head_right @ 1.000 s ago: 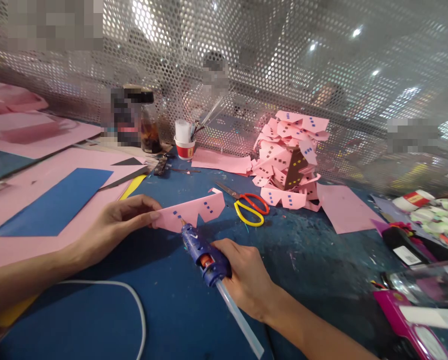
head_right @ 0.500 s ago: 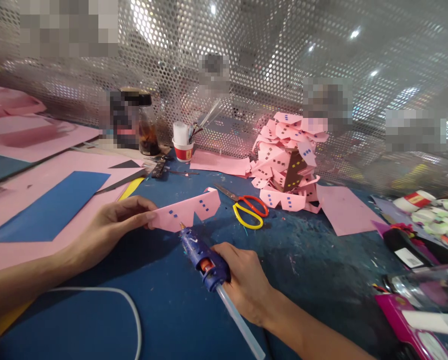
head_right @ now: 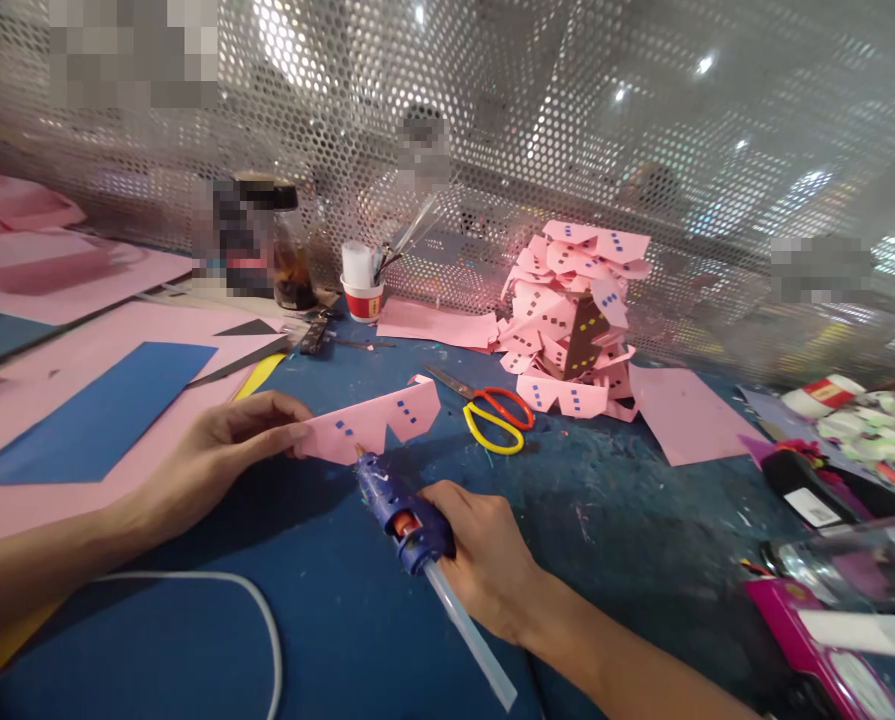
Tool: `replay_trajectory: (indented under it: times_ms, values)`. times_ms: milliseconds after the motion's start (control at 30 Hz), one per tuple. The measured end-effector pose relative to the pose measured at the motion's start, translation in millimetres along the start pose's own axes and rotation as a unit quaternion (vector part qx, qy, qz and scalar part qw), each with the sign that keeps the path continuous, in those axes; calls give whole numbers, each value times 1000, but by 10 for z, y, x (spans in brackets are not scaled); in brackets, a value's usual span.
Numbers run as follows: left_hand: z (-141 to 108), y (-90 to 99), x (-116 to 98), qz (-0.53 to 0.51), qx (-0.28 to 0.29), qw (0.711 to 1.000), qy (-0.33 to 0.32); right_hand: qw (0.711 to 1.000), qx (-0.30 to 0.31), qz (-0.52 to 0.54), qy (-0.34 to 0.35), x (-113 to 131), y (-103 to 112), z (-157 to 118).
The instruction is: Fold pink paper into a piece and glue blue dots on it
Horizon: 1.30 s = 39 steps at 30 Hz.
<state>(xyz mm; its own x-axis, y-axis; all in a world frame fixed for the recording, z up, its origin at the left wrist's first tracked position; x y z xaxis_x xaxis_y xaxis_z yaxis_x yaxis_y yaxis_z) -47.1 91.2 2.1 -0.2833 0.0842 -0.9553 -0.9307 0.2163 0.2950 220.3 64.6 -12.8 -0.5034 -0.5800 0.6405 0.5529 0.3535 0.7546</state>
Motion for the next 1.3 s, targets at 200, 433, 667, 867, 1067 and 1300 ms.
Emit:
replay_trajectory:
  times_ms: [200, 433, 667, 867, 1067, 1300]
  values:
    - [-4, -18, -52, -1, 10, 1000, 7, 1000, -6, -20, 8, 2, -7, 14]
    - [-15, -16, -85, 18, 3, 1000, 5, 999, -11, -33, 8, 9, 0, 14]
    - [-11, -15, -82, 25, 5, 1000, 2, 1000, 1, -21, -15, -15, -14, 9]
    - [-12, -10, -69, 35, 2, 999, 3, 999, 5, -28, -15, -37, -29, -5]
    - [-10, -18, -75, 31, 1, 1000, 2, 999, -4, -41, -12, -63, -42, -6]
    - [-18, -21, -84, 25, 6, 1000, -1, 999, 3, -36, -16, -60, -31, -3]
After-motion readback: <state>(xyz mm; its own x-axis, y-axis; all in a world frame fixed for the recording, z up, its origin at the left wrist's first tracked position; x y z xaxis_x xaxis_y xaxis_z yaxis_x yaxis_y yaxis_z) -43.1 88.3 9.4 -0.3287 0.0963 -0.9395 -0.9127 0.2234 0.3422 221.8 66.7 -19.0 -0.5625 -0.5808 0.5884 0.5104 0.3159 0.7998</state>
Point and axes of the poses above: each hand's wrist, its own z-axis towards the middle knuckle, its own y-axis out of the back of the hand, x = y × z, the point moved 5 cm from there along z, towards the middle knuckle, and after that the axes turned 9 degrees about x, right-handed, at the moved point
